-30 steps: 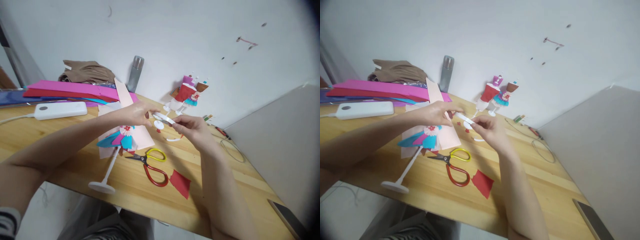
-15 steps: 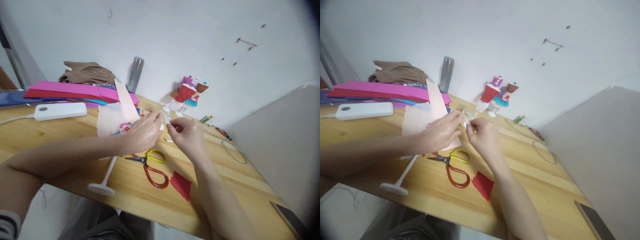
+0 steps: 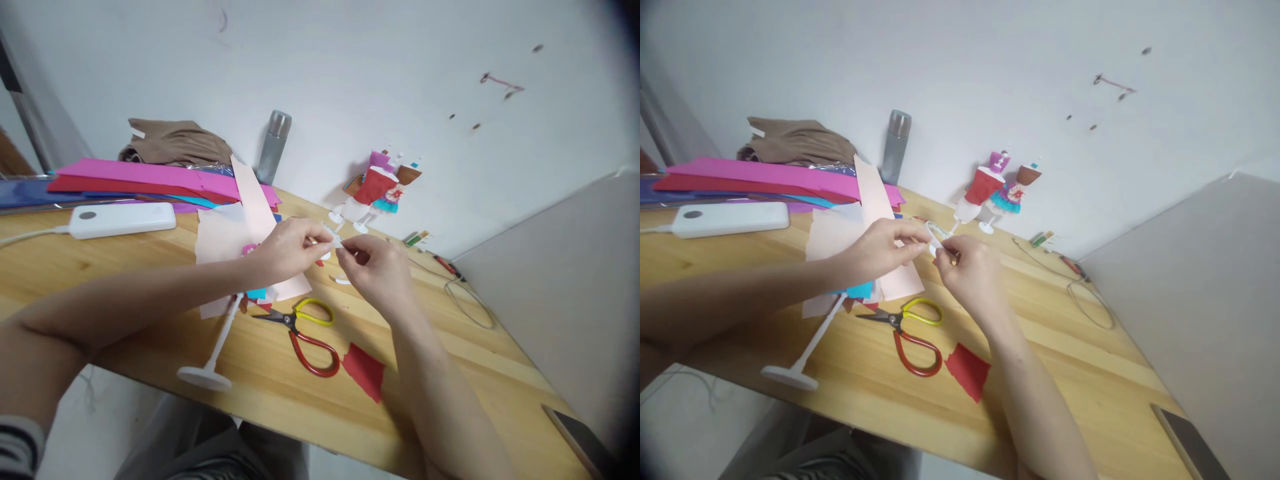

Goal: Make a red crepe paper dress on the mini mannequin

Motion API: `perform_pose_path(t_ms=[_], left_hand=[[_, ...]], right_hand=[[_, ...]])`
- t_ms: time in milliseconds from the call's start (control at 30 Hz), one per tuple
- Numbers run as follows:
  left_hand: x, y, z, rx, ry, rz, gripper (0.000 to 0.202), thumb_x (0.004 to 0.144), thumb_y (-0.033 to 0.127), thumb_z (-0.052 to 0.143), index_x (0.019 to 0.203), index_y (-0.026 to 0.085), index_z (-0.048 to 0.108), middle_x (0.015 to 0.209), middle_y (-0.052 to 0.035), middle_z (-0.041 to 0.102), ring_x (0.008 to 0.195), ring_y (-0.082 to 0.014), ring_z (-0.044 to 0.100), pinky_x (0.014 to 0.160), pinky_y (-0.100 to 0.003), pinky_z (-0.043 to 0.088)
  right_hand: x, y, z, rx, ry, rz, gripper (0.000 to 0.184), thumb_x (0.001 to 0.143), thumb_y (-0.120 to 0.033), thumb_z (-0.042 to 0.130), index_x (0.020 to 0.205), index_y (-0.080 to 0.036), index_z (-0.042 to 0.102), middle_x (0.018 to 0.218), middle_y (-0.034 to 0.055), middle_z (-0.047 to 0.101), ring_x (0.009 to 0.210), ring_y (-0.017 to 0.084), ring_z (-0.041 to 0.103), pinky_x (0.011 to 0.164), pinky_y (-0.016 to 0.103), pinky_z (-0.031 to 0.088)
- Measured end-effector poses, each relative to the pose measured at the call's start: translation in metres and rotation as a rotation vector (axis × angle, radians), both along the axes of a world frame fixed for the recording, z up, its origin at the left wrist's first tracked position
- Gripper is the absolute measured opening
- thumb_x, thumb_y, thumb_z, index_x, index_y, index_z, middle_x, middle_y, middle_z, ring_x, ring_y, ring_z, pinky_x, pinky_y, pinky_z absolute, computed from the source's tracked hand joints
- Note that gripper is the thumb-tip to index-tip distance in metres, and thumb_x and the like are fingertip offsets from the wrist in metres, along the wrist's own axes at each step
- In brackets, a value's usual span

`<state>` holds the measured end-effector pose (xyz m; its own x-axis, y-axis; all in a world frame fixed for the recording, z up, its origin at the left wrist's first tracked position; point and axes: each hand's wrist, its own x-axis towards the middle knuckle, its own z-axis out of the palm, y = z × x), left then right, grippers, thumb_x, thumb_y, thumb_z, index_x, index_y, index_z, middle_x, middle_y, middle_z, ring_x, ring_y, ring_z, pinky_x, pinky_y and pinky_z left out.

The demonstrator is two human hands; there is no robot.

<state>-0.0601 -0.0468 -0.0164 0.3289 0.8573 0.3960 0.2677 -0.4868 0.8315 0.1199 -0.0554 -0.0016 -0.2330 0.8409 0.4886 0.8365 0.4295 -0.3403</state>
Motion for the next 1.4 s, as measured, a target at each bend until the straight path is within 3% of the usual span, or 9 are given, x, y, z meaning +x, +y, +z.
perform_pose_path(t_ms=[233,500,700,833,933,1000,1167,1300,1400], left_hand=[[0.001,0.007,-0.003,-0.285,-0.207,-0.020,0.008,0.079,0.018,0.067,0.075,0.012,0.071,0.071,-0.0022,0.068,0.060,-0.0100,0.057,0.051,-0.021,0.046],[-0.006,0.016,-0.008,0.055,-0.059,0.083,0.010,0.075,0.012,0.064,0.066,0.015,0.068,0.092,-0.0035,0.069,0.085,-0.0129,0.061,0.075,-0.026,0.048],[-0.007,0.017,0.001,-0.325,-0.118,-0.124,0.010,0.082,0.013,0.061,0.072,0.013,0.062,0.056,0.0032,0.057,0.050,-0.0066,0.052,0.053,-0.020,0.043],[-0.008,0.014,0.009,-0.437,-0.191,-0.057,0.012,0.083,0.010,0.061,0.071,0.012,0.062,0.054,0.0020,0.058,0.050,-0.0071,0.054,0.052,-0.019,0.044],[-0.012,0.017,0.014,-0.461,-0.277,0.024,0.015,0.083,0.009,0.064,0.068,0.012,0.062,0.054,0.0024,0.058,0.050,-0.0066,0.054,0.052,-0.019,0.045],[-0.015,0.020,0.016,-0.474,-0.334,0.040,0.018,0.082,0.008,0.065,0.065,0.012,0.061,0.055,0.0027,0.058,0.049,-0.0059,0.053,0.053,-0.020,0.045],[-0.019,0.022,0.019,-0.527,-0.407,-0.001,0.020,0.081,0.005,0.066,0.063,0.012,0.063,0.058,0.0019,0.058,0.056,-0.0062,0.056,0.059,-0.020,0.049],[-0.021,0.023,0.017,-0.585,-0.428,-0.033,0.016,0.080,0.007,0.068,0.066,0.012,0.064,0.064,0.0002,0.062,0.059,-0.0067,0.057,0.064,-0.022,0.050],[-0.021,0.024,0.014,-0.614,-0.428,-0.059,0.015,0.081,0.011,0.071,0.067,0.012,0.065,0.065,-0.0011,0.063,0.062,-0.0082,0.060,0.065,-0.022,0.050]], right_hand=[[-0.004,-0.002,-0.003,0.020,-0.064,0.009,0.018,0.080,-0.027,0.055,0.072,-0.020,0.069,0.061,0.0047,0.064,0.053,0.016,0.053,0.055,0.029,0.035],[0.003,0.002,0.003,-0.139,0.001,0.122,0.018,0.084,-0.030,0.058,0.079,-0.019,0.072,0.069,0.0040,0.067,0.056,0.014,0.052,0.056,0.029,0.037],[0.016,0.018,-0.001,-0.284,0.315,0.261,0.021,0.079,-0.041,0.070,0.088,-0.022,0.073,0.081,0.0050,0.072,0.071,0.019,0.063,0.066,0.033,0.050],[0.024,0.023,-0.001,-0.281,0.526,0.319,0.030,0.074,-0.045,0.077,0.095,-0.024,0.073,0.090,0.0058,0.073,0.082,0.022,0.067,0.075,0.037,0.054],[0.030,0.020,0.006,-0.191,0.623,0.289,0.029,0.076,-0.043,0.076,0.098,-0.025,0.071,0.088,0.0052,0.072,0.080,0.021,0.069,0.068,0.034,0.054],[0.030,0.016,0.009,-0.269,0.519,0.282,0.023,0.077,-0.040,0.075,0.090,-0.023,0.070,0.079,0.0039,0.071,0.072,0.020,0.067,0.062,0.031,0.052],[0.018,-0.006,-0.004,-0.715,-0.158,0.442,0.011,0.078,-0.026,0.069,0.087,-0.020,0.070,0.079,0.0031,0.071,0.067,0.017,0.063,0.065,0.030,0.050],[0.010,-0.035,-0.028,-0.767,-0.346,0.422,0.057,0.071,-0.015,0.069,0.126,-0.023,0.060,0.115,0.0084,0.069,0.096,0.023,0.066,0.083,0.034,0.051],[0.013,-0.053,-0.039,-0.703,-0.412,0.355,0.058,0.073,-0.007,0.061,0.129,-0.020,0.058,0.132,0.0136,0.061,0.113,0.026,0.062,0.096,0.037,0.049]])
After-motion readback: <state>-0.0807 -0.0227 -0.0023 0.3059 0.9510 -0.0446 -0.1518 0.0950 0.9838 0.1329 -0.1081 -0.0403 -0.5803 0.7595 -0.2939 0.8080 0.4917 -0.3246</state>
